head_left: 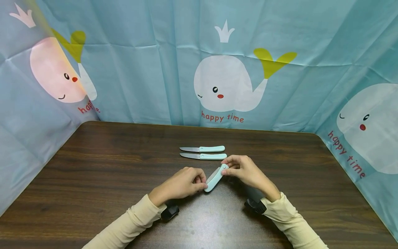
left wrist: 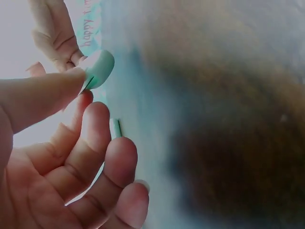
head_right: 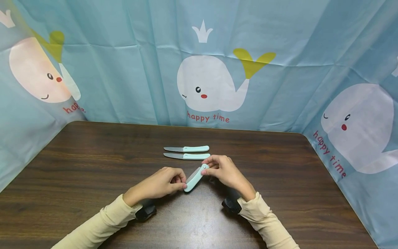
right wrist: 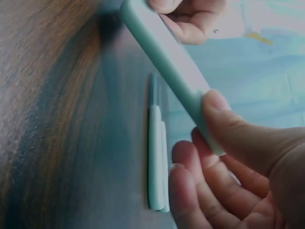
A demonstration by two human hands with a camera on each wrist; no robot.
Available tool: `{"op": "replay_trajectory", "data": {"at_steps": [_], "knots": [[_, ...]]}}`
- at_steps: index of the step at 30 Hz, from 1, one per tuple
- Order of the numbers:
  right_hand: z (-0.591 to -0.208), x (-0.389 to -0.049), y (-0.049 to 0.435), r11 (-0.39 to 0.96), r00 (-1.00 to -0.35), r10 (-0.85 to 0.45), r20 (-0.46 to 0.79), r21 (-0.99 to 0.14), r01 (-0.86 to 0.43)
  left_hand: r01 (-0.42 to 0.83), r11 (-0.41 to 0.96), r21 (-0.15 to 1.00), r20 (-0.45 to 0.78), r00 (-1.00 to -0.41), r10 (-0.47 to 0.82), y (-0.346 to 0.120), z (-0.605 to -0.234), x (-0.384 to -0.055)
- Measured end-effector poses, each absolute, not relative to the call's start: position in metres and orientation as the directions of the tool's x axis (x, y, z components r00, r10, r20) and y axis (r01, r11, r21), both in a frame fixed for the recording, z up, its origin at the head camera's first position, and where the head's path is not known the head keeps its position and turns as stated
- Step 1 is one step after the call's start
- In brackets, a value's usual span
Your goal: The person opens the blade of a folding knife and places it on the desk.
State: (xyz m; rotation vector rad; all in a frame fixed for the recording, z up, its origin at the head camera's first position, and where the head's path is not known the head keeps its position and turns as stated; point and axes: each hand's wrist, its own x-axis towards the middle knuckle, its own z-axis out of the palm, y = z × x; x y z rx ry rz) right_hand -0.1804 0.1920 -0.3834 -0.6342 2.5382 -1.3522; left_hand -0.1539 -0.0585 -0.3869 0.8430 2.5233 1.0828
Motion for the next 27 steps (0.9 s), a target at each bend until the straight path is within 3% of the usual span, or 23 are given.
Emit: {"op": "replay_trajectory", "data": {"at_steps": [8, 16, 21, 27], "knots": [[-0.378, -0.177, 0.186, 0.448, -0.917, -0.372, 0.144, -0.838, -0.313, 0.430, 0.500, 0.752, 0.058, -0.798, 0.600, -0.063, -0.386, -0.157], [-0.378, -0.175, 0.181, 0.384, -0.951, -0.281, 0.131, -0.892, -0.237, 0.420, 0.475, 0.773, 0.081, -0.808, 0.584, -0.059, -0.383, -0.156], [-0.379, -0.174, 0.179, 0.342, -0.939, -0.337, 0.075, -0.919, -0.197, 0.427, 0.470, 0.772, 0.103, -0.815, 0.570, -0.058, -0.383, -0.155], [-0.380, -0.173, 0.178, 0.285, -0.897, -0.431, 0.096, -0.929, -0.236, 0.434, 0.477, 0.764, 0.106, -0.814, 0.572, -0.057, -0.384, -0.155]]}}
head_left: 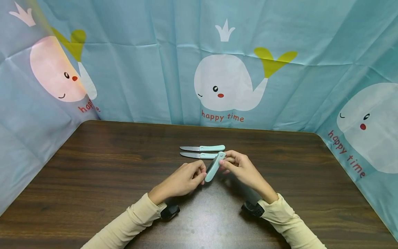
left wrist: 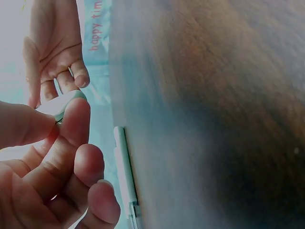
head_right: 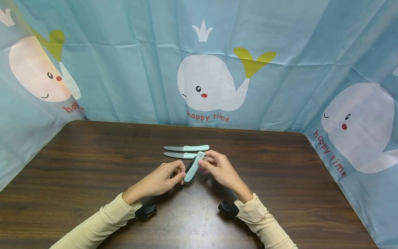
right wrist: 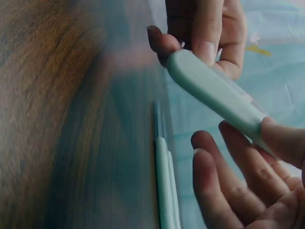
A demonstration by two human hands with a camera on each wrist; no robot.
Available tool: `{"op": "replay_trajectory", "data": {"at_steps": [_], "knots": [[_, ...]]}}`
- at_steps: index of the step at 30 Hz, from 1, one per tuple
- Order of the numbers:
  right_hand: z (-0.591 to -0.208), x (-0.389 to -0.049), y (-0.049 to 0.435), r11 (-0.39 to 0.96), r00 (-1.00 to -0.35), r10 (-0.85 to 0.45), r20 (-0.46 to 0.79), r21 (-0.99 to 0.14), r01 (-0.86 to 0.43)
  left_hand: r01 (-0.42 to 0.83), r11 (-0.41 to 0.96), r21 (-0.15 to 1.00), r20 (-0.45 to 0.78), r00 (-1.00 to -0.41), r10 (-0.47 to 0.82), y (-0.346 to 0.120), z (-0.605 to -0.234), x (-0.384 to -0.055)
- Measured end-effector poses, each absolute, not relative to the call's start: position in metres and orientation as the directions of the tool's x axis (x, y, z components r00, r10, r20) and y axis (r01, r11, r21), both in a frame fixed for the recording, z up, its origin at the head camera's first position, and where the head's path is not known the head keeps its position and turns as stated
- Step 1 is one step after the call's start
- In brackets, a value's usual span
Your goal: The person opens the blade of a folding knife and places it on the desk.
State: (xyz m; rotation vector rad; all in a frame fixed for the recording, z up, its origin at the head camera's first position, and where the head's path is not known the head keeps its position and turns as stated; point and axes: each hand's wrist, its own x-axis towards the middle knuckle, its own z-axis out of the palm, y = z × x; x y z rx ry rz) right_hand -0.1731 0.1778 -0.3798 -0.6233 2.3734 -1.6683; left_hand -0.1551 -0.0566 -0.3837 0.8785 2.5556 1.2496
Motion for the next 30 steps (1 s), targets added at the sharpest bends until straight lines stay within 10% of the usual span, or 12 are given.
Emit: {"op": "replay_trajectory", "data": {"at_steps": [30], "knots": [[-0.369, -0.168, 0.179, 0.457, -0.891, -0.454, 0.028, -0.851, -0.260, 0.465, 0.478, 0.745, 0.070, -0.767, 0.638, -0.060, -0.382, -0.154]]}}
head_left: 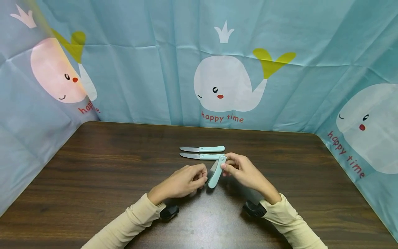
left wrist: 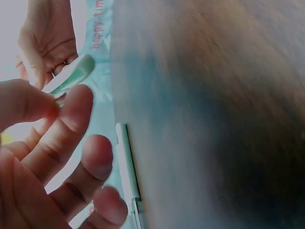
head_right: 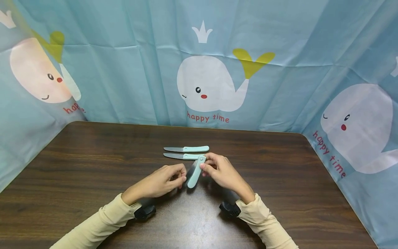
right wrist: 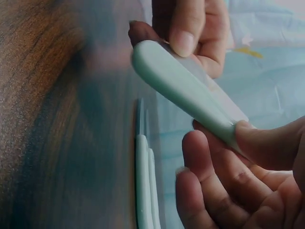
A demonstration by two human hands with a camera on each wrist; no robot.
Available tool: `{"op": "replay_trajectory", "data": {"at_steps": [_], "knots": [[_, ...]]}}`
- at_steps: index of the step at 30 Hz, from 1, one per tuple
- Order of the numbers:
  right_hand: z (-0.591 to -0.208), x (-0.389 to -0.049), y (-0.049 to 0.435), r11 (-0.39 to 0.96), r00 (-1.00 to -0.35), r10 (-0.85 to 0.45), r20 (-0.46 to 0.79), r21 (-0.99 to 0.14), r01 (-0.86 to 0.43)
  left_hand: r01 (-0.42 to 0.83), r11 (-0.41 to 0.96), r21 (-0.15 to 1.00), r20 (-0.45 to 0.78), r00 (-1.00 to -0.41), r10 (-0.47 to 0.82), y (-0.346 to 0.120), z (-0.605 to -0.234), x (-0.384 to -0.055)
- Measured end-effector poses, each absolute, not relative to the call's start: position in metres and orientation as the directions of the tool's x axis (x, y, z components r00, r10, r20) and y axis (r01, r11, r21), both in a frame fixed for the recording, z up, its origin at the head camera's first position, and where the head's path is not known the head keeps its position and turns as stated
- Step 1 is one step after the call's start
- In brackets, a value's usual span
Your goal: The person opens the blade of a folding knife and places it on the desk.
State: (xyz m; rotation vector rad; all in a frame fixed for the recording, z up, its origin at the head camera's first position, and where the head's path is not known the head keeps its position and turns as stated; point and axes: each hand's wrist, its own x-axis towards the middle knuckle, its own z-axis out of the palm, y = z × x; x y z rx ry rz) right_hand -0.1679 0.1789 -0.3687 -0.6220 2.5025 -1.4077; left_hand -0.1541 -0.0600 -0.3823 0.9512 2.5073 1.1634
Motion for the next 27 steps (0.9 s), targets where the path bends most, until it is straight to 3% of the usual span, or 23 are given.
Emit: {"op": "replay_trajectory", "data": {"at_steps": [12, 27], "knots": [[-0.3684, -0.1652, 0.1769, 0.443, -0.908, -0.418, 0.031, -0.865, -0.233, 0.372, 0.392, 0.841, 0.051, -0.777, 0.628, -0.0612, -0.3820, -0.1583], [-0.3724, -0.1650, 0.1738, 0.394, -0.894, -0.447, 0.027, -0.892, -0.224, 0.374, 0.395, 0.839, 0.112, -0.830, 0.547, -0.0600, -0.3833, -0.1601]]}}
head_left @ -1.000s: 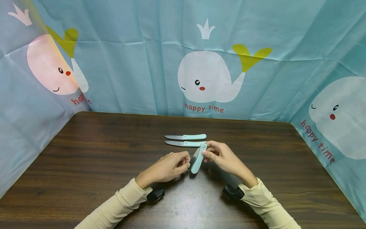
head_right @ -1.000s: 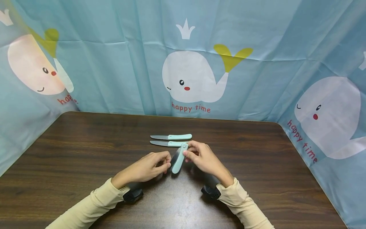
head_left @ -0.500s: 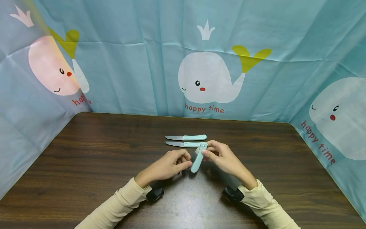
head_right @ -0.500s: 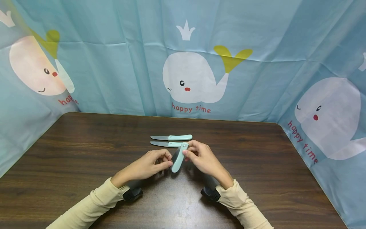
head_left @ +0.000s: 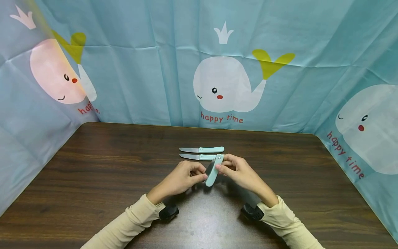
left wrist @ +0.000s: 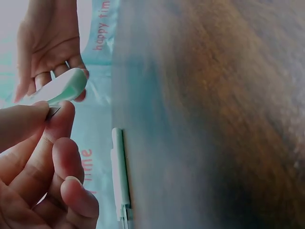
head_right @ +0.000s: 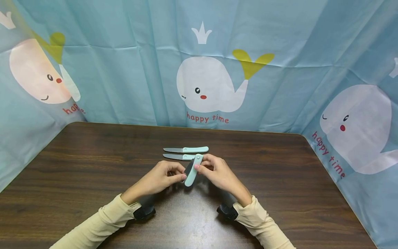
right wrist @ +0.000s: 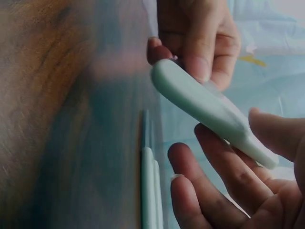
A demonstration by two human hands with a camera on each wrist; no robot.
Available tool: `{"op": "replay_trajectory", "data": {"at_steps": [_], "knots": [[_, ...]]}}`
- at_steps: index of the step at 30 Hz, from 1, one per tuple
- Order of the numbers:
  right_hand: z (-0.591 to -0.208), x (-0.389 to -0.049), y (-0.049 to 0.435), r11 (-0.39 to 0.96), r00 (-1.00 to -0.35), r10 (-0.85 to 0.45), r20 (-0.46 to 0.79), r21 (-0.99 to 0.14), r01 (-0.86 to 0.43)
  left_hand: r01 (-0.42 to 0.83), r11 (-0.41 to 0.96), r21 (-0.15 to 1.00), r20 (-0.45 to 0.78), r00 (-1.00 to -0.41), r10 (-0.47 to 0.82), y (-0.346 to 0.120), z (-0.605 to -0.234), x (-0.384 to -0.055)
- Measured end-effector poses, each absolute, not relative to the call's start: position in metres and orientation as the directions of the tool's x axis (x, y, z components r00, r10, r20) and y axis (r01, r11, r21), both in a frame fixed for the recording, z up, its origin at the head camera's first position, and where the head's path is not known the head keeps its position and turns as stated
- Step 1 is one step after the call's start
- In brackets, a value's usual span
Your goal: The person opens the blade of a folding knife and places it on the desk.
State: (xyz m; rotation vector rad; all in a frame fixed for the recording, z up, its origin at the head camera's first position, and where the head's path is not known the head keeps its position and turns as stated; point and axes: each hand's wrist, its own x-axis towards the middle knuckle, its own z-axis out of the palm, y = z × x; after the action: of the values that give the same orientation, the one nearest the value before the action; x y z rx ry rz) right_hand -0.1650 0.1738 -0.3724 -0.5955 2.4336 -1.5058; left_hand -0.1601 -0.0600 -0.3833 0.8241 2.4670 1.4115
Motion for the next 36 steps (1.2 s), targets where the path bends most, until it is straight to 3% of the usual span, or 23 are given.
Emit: {"op": "replay_trajectory", "data": {"at_steps": [10, 36], "knots": [[-0.376, -0.163, 0.169, 0.369, -0.857, -0.510, 0.075, -0.881, -0.297, 0.377, 0.407, 0.832, 0.105, -0.827, 0.552, -0.058, -0.385, -0.158], [-0.368, -0.167, 0.180, 0.474, -0.835, -0.550, -0.003, -0.825, -0.309, 0.409, 0.435, 0.802, 0.124, -0.827, 0.548, -0.066, -0.376, -0.160]]}}
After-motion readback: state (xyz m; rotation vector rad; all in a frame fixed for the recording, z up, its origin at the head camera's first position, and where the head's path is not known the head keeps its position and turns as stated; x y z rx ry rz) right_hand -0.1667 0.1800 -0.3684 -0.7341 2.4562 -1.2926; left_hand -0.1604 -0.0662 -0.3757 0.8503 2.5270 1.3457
